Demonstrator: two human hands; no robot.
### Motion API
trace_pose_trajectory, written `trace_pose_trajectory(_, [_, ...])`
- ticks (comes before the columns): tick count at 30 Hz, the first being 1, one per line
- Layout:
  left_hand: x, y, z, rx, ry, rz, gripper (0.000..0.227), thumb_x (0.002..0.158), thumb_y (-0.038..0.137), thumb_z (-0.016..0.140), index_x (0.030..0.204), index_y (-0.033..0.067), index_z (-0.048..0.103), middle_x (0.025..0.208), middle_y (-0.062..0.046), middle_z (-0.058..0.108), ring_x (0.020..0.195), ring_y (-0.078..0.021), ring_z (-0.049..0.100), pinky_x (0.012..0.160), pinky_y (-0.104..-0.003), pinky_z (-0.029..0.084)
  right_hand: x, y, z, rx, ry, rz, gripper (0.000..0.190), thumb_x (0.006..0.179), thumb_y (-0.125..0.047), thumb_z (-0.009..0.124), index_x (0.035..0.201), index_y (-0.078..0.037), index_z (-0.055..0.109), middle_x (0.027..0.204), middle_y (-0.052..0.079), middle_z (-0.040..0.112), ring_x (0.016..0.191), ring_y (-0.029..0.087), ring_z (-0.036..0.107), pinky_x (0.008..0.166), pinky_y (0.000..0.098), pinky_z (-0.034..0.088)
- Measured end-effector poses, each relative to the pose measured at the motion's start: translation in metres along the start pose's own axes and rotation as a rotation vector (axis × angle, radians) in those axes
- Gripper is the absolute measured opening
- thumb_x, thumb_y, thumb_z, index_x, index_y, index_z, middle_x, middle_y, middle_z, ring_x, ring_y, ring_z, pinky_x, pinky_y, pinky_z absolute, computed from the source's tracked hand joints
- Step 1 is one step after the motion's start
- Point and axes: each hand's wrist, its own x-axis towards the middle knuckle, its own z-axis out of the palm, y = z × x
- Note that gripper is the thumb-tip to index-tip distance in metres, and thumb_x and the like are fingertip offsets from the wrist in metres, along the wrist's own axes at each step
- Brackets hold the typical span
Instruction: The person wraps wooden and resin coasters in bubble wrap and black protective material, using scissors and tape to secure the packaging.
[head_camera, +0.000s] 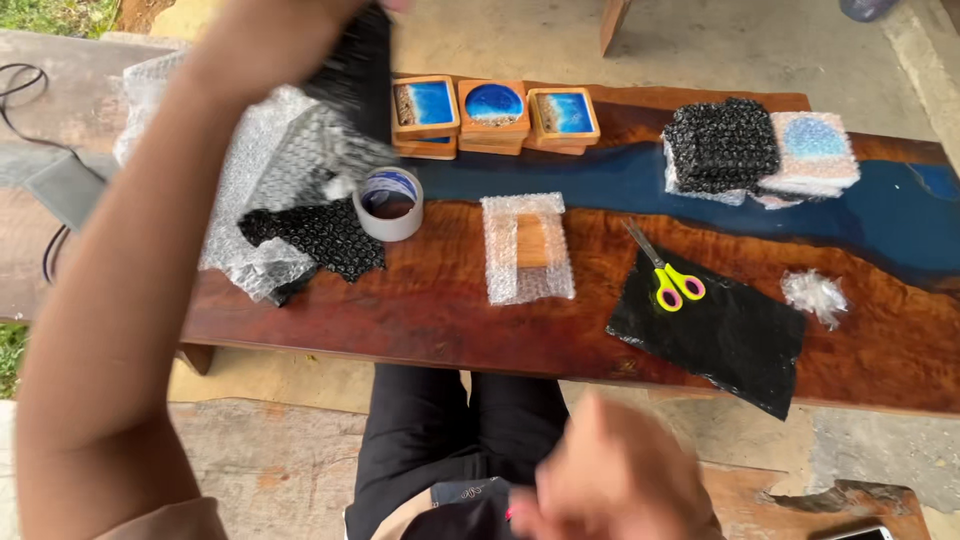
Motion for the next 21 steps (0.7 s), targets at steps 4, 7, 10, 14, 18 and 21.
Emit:
trace_pose_trajectory(4, [0.011,0.041,0.055,-0.063,-0.041,-0.041,0.022,0.107,0.039,0.051,0.103,0.0334,0.071,0.111,0.006,0.065,0.101,-0.0129,0.058,0.087,-0.03,0.041,0.084,-0.054,-0.015,1.018,1.04,-1.185,0.026,0.09,-0.008,0.071,0.099,-0.012,0.048,0.083,0.0,0.044,0.073,0.013,0.045,0.071,0.0267,0.04])
trace_pose_trajectory(7, [0.003,0.061,0.087,-0.14,-0.133,-0.158,0.037,0.1,0.049,0.042,0.113,0.0332,0.073,0.111,0.007,0.072,0.098,-0.0116,0.065,0.085,-0.03,0.045,0.161,-0.088,-0.023,1.313,0.786,-1.099,0.088,0.085,-0.02,0.085,0.152,-0.018,0.027,0.154,0.015,0.044,0.13,0.029,0.056,0.106,0.0403,0.054])
trace_pose_trajectory(10, [-0.001,0.068,0.111,-0.429,-0.288,0.183,0.041,0.102,0.048,0.044,0.13,0.019,0.053,0.125,-0.013,0.069,0.104,-0.0232,0.077,0.079,-0.028,0.074,0.201,-0.098,-0.028,1.522,0.769,-0.956,0.059,0.083,-0.023,0.084,0.133,-0.01,0.056,0.122,0.009,0.071,0.113,0.024,0.07,0.099,0.0377,0.06])
trace_pose_trajectory(14, [-0.013,0.022,0.133,-0.318,-0.191,0.401,0.049,0.11,0.038,0.044,0.143,0.0019,0.046,0.142,-0.021,0.057,0.128,-0.0371,0.06,0.095,-0.045,0.062,0.289,-0.047,0.011,1.07,0.83,-0.361,0.033,0.087,-0.028,0.077,0.092,0.002,0.064,0.096,0.016,0.054,0.086,0.029,0.056,0.079,0.037,0.051])
trace_pose_trajectory(18, [-0.047,-0.042,0.141,0.374,-0.191,0.208,0.038,0.108,0.031,0.053,0.126,-0.0014,0.062,0.13,-0.021,0.066,0.111,-0.043,0.064,0.087,-0.06,0.055,0.415,0.026,0.08,1.871,0.406,-0.334,0.026,0.084,0.007,0.032,0.084,-0.015,0.019,0.084,-0.001,0.019,0.073,0.016,0.02,0.065,0.0322,0.022])
trace_pose_trajectory(21, [-0.082,-0.107,0.147,0.499,-0.112,0.019,0.045,0.105,0.06,0.048,0.132,0.0279,0.064,0.128,-0.005,0.067,0.123,-0.0408,0.06,0.098,-0.063,0.045,0.418,0.04,0.083,1.927,0.401,-0.349,0.023,0.085,0.003,0.035,0.084,-0.017,0.023,0.083,-0.002,0.021,0.073,0.015,0.023,0.064,0.0313,0.023])
